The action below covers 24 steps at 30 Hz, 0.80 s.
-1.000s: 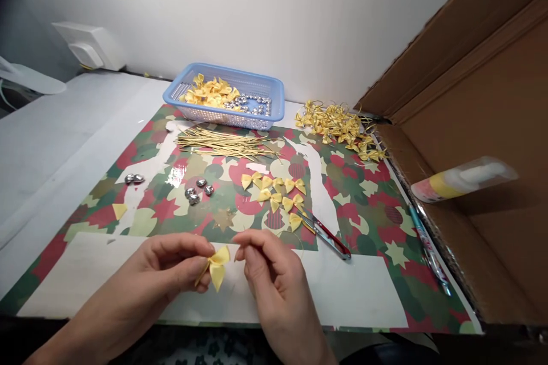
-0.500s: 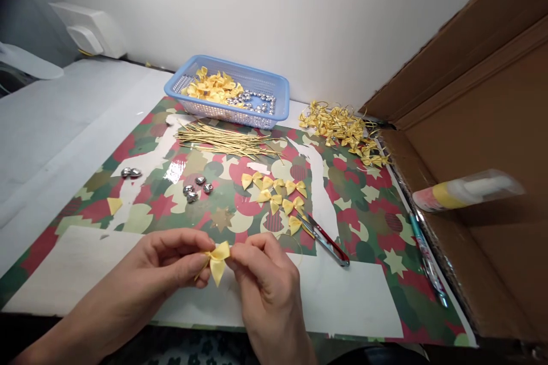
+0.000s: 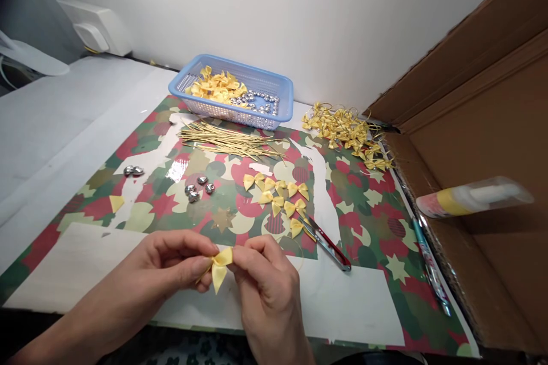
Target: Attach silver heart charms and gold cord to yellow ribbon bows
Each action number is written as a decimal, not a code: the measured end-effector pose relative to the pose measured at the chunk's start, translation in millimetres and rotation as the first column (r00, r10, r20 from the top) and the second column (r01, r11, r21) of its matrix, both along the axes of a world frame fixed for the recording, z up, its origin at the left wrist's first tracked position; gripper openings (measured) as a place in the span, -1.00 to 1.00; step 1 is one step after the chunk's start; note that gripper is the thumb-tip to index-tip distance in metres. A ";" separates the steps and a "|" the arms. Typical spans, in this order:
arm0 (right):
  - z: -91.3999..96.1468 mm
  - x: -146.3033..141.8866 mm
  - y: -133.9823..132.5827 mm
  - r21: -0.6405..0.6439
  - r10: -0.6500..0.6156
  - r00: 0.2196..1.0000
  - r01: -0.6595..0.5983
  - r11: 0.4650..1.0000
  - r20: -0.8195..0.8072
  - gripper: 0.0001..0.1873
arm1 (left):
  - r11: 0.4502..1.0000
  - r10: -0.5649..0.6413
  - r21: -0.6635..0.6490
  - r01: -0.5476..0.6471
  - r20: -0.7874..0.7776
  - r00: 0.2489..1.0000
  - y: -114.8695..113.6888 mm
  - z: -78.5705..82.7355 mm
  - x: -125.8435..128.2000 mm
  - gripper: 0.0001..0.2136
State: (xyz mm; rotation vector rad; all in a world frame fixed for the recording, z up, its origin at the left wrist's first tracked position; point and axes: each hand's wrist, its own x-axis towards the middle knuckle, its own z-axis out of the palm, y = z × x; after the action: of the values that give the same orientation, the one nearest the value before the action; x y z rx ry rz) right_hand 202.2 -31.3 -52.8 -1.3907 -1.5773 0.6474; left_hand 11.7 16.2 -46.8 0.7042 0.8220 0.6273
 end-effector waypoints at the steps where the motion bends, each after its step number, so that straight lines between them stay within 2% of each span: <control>1: 0.1 -0.1 0.3 0.002 0.001 1.000 -0.001 1.000 0.000 -0.72 | 1.000 -0.001 0.002 0.001 0.009 1.000 0.3 0.4 0.4 -0.94; 12: 0.0 1.6 0.0 0.085 0.020 0.999 -0.022 0.996 0.028 -0.67 | 0.999 -0.036 0.002 0.036 0.050 0.998 -0.9 -4.6 -2.2 -0.84; 19: -2.6 2.9 -2.8 0.162 0.018 0.995 -0.034 0.986 0.098 -0.67 | 0.998 -0.029 0.062 0.030 -0.020 0.999 -1.1 -1.6 -0.5 -0.84; 24: -6.3 3.5 -2.7 0.141 0.033 0.997 -0.043 0.989 0.076 -0.67 | 0.998 -0.018 0.058 0.021 -0.044 0.999 -1.7 0.3 0.7 -0.84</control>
State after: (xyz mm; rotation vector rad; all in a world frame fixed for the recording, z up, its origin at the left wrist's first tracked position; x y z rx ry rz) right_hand 205.6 -34.0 -59.1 -1.2936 -1.6779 0.5011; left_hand 12.3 14.6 -46.4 0.7803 0.8390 0.6222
